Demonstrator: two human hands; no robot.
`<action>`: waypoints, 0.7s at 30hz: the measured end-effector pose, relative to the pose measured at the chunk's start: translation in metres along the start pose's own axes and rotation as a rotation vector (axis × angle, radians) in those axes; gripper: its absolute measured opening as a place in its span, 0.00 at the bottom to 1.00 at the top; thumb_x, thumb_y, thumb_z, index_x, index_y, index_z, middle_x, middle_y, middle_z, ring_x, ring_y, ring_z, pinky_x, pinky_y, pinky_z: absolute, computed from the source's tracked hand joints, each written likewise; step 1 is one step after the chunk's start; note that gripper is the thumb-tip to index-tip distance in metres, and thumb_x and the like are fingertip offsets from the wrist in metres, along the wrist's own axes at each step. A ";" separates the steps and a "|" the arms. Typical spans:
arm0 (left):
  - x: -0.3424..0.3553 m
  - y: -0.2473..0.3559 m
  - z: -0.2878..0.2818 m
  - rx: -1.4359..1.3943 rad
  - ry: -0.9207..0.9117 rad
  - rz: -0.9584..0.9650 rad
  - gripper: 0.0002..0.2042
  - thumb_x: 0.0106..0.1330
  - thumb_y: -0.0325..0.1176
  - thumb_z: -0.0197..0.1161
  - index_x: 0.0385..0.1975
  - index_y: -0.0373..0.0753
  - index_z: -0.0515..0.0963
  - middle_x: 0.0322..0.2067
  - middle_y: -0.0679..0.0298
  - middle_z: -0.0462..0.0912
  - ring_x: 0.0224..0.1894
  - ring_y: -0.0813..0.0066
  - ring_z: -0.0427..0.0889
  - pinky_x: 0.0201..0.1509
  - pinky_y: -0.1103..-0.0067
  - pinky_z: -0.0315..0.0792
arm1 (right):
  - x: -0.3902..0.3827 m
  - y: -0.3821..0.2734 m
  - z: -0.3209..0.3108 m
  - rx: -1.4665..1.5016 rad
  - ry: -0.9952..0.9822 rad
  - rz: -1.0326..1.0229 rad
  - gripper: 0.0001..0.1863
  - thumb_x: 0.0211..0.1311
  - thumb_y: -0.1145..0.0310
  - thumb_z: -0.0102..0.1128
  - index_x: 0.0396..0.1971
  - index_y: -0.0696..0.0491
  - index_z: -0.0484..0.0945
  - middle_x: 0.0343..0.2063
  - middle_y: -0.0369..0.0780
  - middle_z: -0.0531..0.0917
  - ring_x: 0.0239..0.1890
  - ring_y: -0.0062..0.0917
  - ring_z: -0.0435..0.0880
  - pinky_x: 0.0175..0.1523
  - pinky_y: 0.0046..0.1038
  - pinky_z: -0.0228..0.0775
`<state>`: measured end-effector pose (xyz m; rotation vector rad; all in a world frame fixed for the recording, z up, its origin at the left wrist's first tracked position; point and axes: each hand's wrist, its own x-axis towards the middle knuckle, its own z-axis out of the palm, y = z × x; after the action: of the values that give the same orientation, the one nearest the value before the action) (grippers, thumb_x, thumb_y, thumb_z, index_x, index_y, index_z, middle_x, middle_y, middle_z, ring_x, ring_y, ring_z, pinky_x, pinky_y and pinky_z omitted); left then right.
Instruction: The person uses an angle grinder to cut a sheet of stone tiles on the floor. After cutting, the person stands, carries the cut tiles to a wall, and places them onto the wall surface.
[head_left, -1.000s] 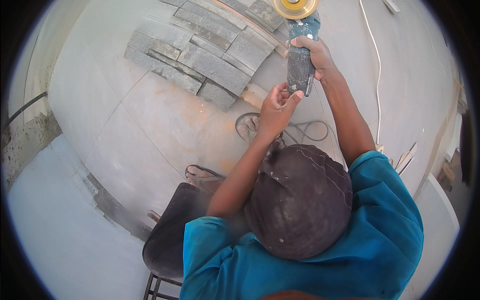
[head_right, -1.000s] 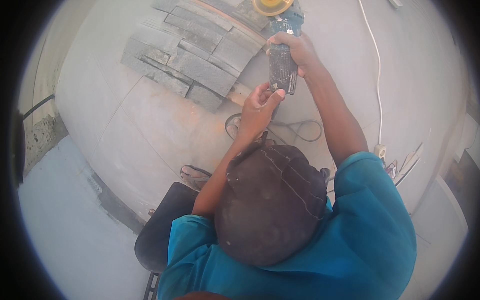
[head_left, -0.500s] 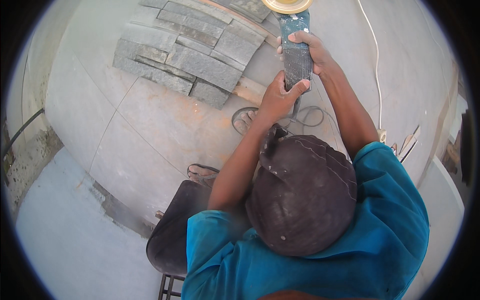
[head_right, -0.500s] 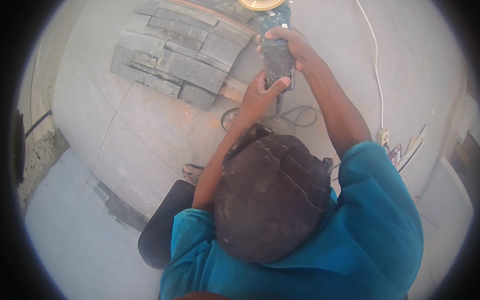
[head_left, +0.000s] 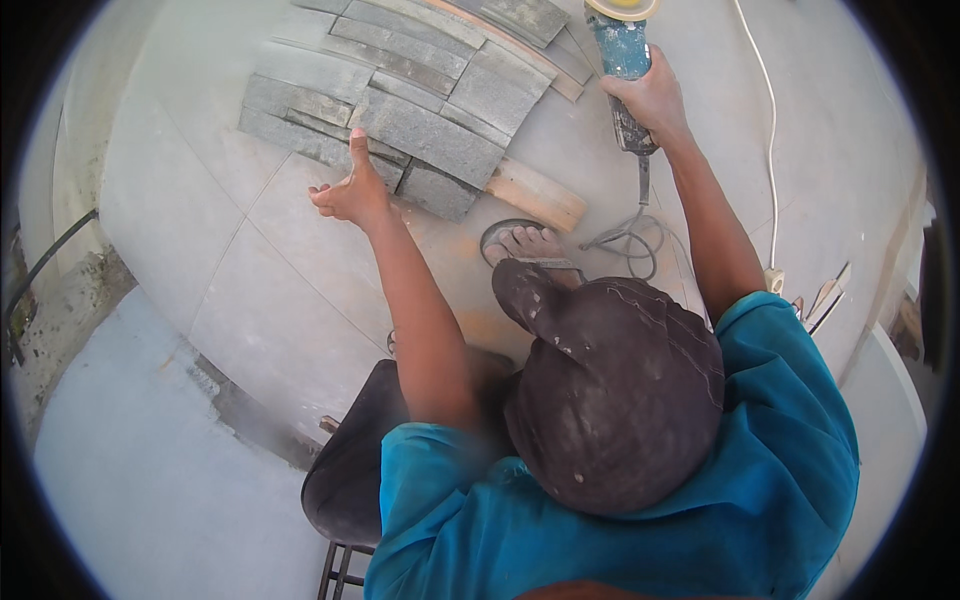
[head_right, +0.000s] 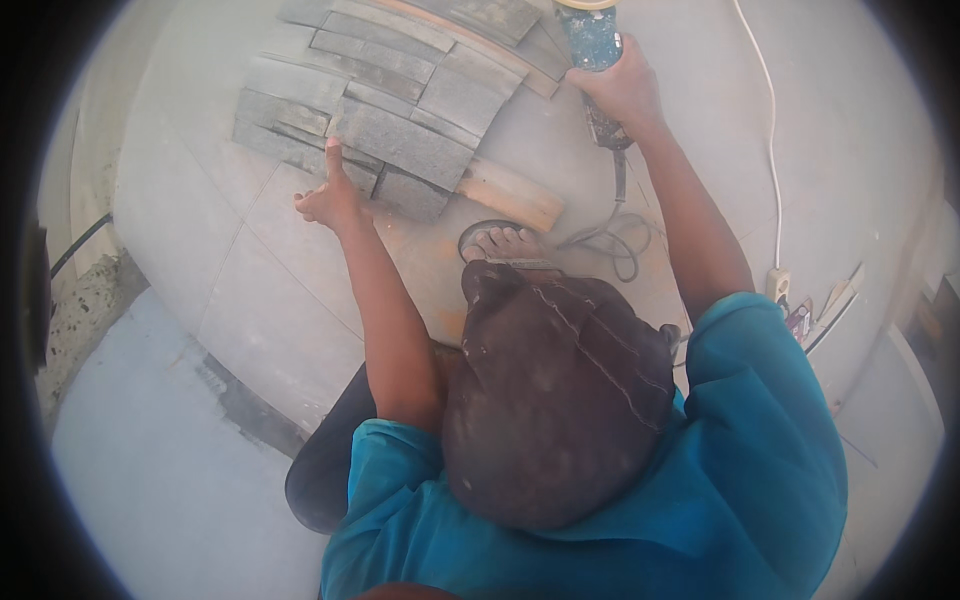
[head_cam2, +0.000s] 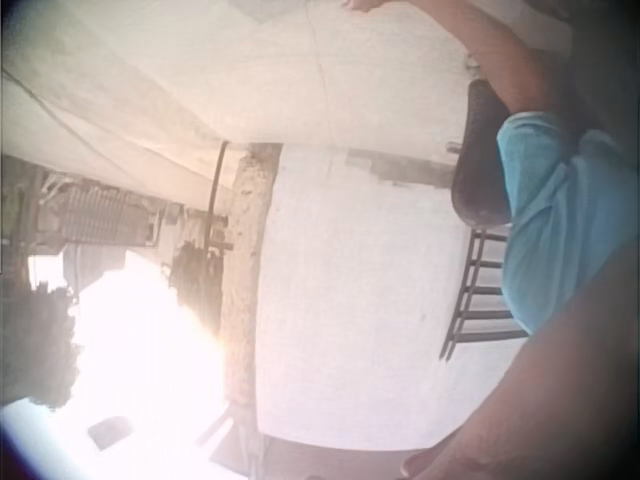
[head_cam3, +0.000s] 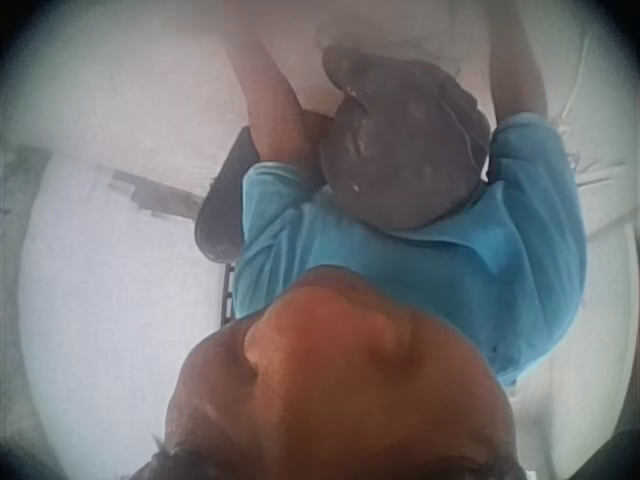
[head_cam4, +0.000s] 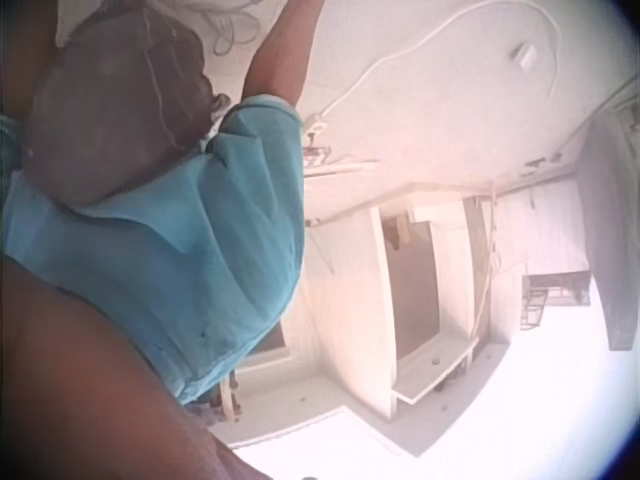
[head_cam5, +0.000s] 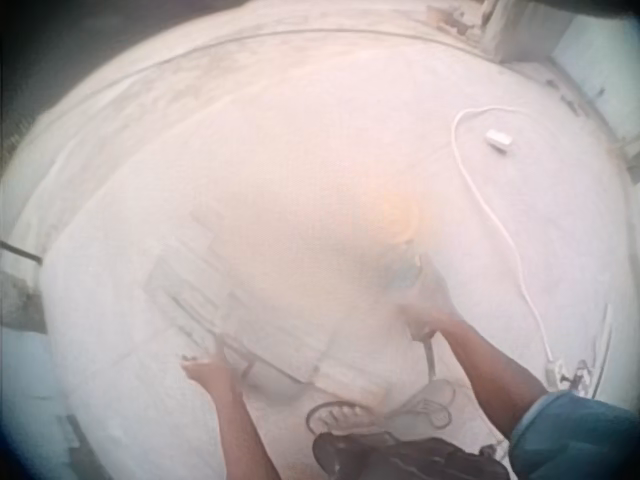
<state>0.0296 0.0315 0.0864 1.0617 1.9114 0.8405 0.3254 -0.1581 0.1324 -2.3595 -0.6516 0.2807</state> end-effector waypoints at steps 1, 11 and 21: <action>0.024 -0.014 -0.002 -0.095 -0.155 -0.076 0.55 0.55 0.58 0.79 0.68 0.20 0.55 0.64 0.39 0.66 0.67 0.48 0.67 0.69 0.57 0.67 | 0.007 0.003 0.001 -0.001 -0.015 -0.013 0.31 0.43 0.60 0.76 0.49 0.57 0.77 0.39 0.43 0.86 0.40 0.29 0.86 0.47 0.33 0.78; 0.033 -0.016 0.018 -0.318 -0.230 -0.277 0.60 0.57 0.60 0.76 0.71 0.16 0.49 0.64 0.38 0.69 0.62 0.52 0.77 0.64 0.64 0.74 | 0.050 0.004 0.009 -0.072 -0.044 -0.146 0.32 0.44 0.58 0.73 0.53 0.54 0.79 0.41 0.41 0.87 0.43 0.29 0.86 0.52 0.32 0.75; 0.027 -0.012 0.009 -0.304 -0.252 -0.173 0.40 0.63 0.56 0.73 0.55 0.19 0.69 0.53 0.44 0.78 0.52 0.59 0.79 0.56 0.64 0.75 | 0.057 0.009 0.020 -0.071 -0.061 -0.146 0.37 0.42 0.57 0.73 0.57 0.54 0.78 0.45 0.43 0.87 0.46 0.32 0.86 0.54 0.33 0.75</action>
<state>0.0237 0.0515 0.0643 0.7666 1.5801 0.8246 0.3696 -0.1233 0.1095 -2.3634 -0.8714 0.2695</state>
